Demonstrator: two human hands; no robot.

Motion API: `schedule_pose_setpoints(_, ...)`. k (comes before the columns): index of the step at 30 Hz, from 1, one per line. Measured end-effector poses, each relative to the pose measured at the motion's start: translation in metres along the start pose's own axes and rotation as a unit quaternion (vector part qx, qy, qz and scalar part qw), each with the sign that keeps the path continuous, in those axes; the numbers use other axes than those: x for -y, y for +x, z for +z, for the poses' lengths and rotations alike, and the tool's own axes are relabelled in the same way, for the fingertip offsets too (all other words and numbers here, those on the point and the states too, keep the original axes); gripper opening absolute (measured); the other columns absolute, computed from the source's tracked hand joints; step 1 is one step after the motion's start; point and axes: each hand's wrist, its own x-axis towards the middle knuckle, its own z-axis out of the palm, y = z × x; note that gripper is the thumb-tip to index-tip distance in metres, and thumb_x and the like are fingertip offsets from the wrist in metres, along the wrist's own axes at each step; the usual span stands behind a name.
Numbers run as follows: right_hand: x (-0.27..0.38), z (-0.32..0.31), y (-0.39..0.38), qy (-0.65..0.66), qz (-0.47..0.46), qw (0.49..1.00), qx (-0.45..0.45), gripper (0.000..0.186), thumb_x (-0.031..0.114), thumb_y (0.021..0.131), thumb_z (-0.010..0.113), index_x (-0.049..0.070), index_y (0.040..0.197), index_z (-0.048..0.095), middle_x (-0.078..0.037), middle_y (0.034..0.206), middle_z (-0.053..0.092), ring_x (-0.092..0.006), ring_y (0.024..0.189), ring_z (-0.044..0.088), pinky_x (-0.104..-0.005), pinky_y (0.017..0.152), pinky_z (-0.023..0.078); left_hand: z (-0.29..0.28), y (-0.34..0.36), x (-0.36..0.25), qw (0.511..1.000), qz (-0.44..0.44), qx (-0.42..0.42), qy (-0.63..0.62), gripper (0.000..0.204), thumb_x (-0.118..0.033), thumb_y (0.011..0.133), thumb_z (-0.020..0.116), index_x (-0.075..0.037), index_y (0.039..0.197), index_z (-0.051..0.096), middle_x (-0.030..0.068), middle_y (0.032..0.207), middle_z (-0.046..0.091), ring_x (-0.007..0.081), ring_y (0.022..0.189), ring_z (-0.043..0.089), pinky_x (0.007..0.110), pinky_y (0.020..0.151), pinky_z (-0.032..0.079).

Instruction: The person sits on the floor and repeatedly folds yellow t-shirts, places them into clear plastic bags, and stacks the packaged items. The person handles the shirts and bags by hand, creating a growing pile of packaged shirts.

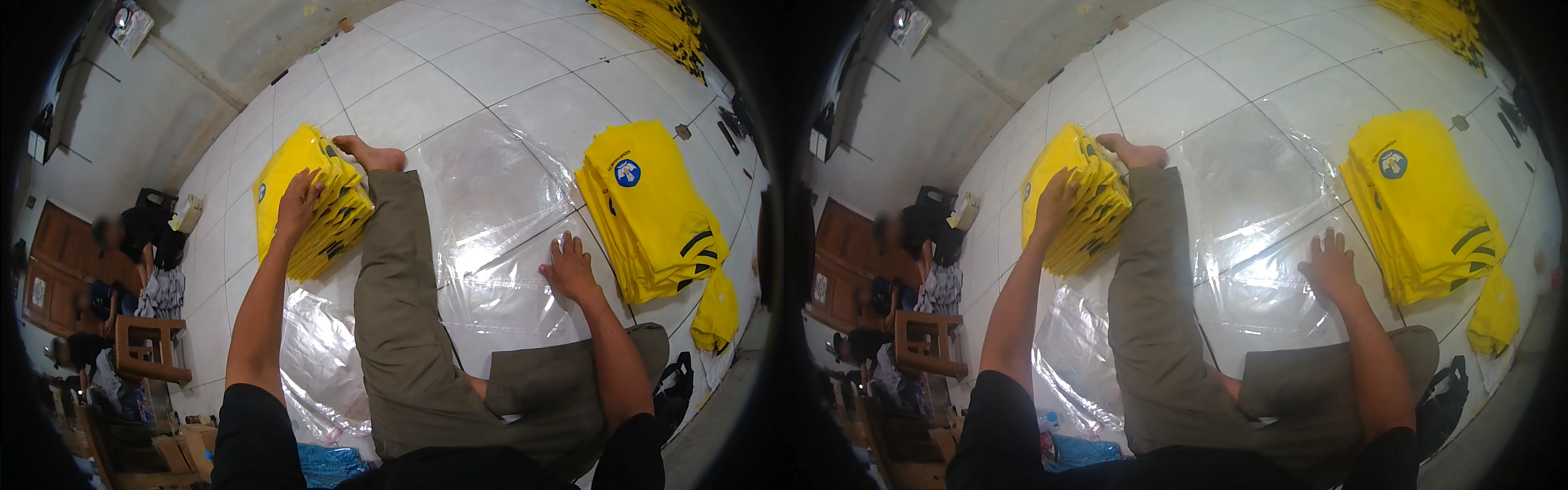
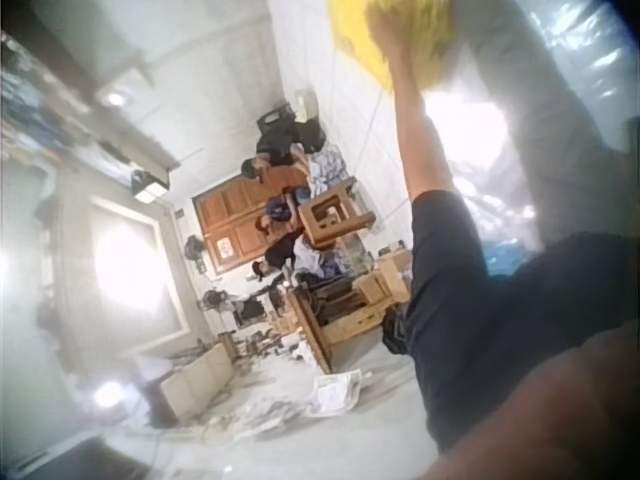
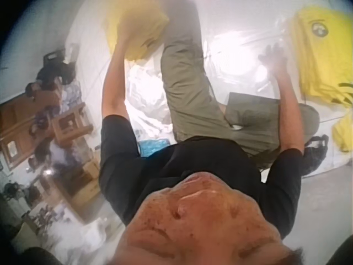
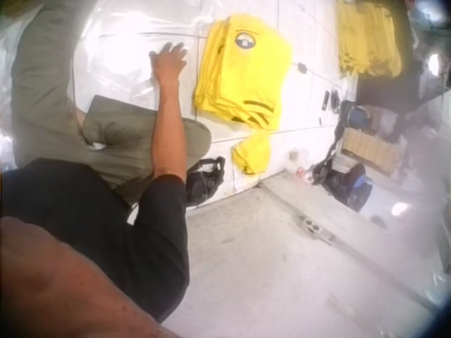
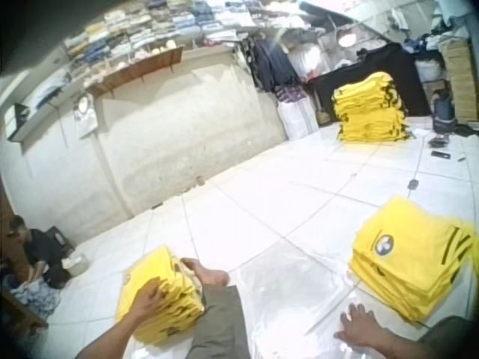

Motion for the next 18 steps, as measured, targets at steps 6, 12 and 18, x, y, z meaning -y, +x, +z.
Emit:
schedule_pose_setpoints(6, -0.001, 0.003, 0.001, 0.005, -0.011, 1.0, -0.005, 0.08, 0.048, 0.095, 0.057, 0.001, 0.156, 0.034, -0.027, 0.165, 0.02, -0.0459, 0.152, 0.019, -0.0602, 0.116, 0.028, -0.004, 0.011, -0.003, 0.99, 0.02, 0.081, 0.114, 0.057, -0.046, 0.098, 0.065, -0.018, 0.146, 0.055, 0.0197, 0.153, 0.048, 0.0361, 0.143, 0.042, 0.046, 0.115, 0.037)
schedule_pose_setpoints(12, -0.002, 0.008, 0.002, -0.02, -0.011, 0.999, -0.023, 0.079, 0.048, 0.095, 0.058, 0.0, 0.154, 0.036, -0.028, 0.164, 0.022, -0.0463, 0.15, 0.022, -0.0602, 0.114, 0.031, 0.008, 0.024, -0.048, 0.972, 0.113, 0.112, 0.171, 0.069, -0.049, 0.093, 0.068, -0.02, 0.152, 0.045, 0.0145, 0.157, 0.041, 0.0336, 0.15, 0.032, 0.056, 0.119, 0.027)
schedule_pose_setpoints(18, -0.002, 0.012, 0.004, -0.029, -0.022, 0.999, -0.031, 0.078, 0.049, 0.096, 0.058, 0.0, 0.153, 0.037, -0.028, 0.163, 0.024, -0.0461, 0.149, 0.025, -0.0601, 0.112, 0.034, 0.028, 0.063, -0.068, 0.883, 0.208, 0.298, 0.297, 0.063, -0.06, 0.094, 0.059, -0.016, 0.138, 0.059, 0.0095, 0.147, 0.054, 0.0256, 0.146, 0.038, 0.059, 0.118, 0.025)
